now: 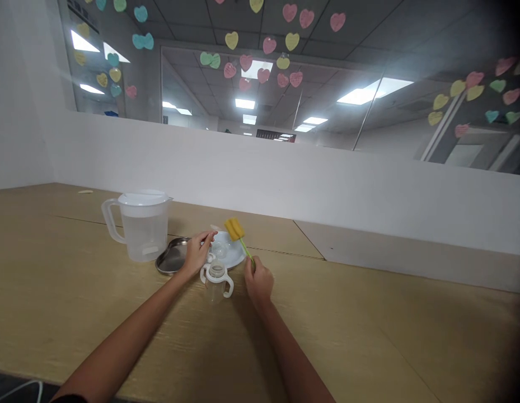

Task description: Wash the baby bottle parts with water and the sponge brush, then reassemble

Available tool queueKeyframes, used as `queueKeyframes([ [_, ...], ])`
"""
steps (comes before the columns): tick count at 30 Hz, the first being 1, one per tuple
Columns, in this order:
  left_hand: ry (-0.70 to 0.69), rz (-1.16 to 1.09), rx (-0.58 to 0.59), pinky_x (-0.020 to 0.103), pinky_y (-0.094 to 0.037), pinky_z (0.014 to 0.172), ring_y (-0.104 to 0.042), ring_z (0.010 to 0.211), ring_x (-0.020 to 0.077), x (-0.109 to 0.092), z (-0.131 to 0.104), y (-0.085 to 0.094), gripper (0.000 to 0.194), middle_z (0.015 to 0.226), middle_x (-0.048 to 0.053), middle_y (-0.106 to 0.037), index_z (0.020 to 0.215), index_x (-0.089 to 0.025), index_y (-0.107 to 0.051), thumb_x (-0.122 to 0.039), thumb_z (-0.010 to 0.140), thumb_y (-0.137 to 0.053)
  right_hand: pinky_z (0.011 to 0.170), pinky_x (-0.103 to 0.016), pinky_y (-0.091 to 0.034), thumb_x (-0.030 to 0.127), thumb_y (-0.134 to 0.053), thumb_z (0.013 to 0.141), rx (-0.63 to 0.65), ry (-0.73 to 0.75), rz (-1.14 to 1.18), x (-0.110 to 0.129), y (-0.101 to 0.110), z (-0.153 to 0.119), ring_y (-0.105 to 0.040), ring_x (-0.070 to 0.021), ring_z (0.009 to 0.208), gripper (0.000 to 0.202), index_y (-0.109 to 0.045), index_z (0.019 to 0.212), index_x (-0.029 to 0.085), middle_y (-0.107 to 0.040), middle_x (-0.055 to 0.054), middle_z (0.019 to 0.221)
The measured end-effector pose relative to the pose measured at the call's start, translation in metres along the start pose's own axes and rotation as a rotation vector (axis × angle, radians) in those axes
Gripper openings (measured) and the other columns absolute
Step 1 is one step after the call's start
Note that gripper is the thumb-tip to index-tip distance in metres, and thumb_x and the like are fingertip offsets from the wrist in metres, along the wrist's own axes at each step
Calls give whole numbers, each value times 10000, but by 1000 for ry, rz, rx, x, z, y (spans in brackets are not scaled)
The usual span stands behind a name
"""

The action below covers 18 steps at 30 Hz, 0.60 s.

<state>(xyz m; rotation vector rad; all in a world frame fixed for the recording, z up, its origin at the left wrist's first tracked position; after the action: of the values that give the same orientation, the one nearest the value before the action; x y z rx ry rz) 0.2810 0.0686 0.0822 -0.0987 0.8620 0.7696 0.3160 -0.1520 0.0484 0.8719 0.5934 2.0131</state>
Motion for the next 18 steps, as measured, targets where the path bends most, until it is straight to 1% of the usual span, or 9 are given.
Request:
queueKeyframes([
  [2,62,-20,4,248,-441,602,-589,639,152,10,0,-3,383,756,38,-681,911,-149,-694,-448,834,-467,504,-240,-158,376,-282,935,-9,-42,21,-5,2,1,-419,-112,477,408,-621,826,176,-600,-31,585],
  [3,78,-21,11,248,-441,600,-592,649,155,13,0,-5,381,764,43,-686,902,-145,-697,-451,821,-485,506,-237,-162,381,-275,938,-6,-15,29,-2,2,1,-426,-111,484,416,-620,827,175,-603,-32,592],
  [5,85,-18,31,248,-438,598,-597,667,161,16,0,-8,380,767,50,-691,893,-139,-702,-450,809,-500,510,-235,-167,388,-265,943,11,100,35,9,-1,0,-440,-107,494,436,-623,821,172,-611,-33,610],
  [7,72,-5,42,251,-438,604,-601,674,163,15,0,-8,379,762,51,-695,894,-140,-705,-445,811,-495,511,-239,-167,381,-254,949,18,185,19,16,-4,-2,-451,-102,496,446,-629,830,171,-623,-35,633],
  [8,63,5,43,254,-438,610,-603,677,165,14,0,-8,376,762,51,-697,889,-142,-707,-443,812,-494,511,-244,-164,372,-250,952,11,191,0,16,-4,-2,-456,-100,495,447,-632,836,170,-631,-37,645],
  [12,49,28,49,274,-449,653,-619,704,176,10,1,-8,362,818,59,-711,886,-150,-709,-437,808,-501,508,-261,-156,354,-247,959,-33,134,-71,7,-3,0,-475,-99,488,453,-627,801,165,-643,-43,648],
  [15,45,11,46,287,-462,679,-632,741,187,9,1,-8,341,864,71,-714,877,-154,-710,-428,792,-525,505,-254,-173,366,-245,962,-57,209,-61,11,0,-1,-499,-97,502,456,-630,820,168,-644,-39,654],
  [17,36,2,35,290,-470,680,-634,747,189,9,0,-6,324,860,72,-714,867,-160,-711,-422,784,-539,502,-255,-176,359,-260,961,-47,249,-76,14,-2,-1,-507,-94,502,433,-632,843,172,-644,-37,657],
  [18,35,-4,23,290,-475,680,-636,752,190,8,0,-5,319,858,71,-714,870,-162,-709,-419,785,-540,499,-259,-171,350,-274,959,-32,245,-98,13,-3,-1,-507,-95,497,416,-631,840,173,-644,-38,655],
])
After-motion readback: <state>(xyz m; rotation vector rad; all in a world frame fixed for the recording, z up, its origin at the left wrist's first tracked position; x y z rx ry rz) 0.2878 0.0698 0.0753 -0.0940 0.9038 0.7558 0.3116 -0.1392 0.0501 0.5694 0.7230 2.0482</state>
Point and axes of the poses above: each hand's wrist, its own z-axis towards the middle knuckle, its own y-axis out of the back of the hand, x = y × z, the point moved 10 cm from there along z, towards the middle knuckle
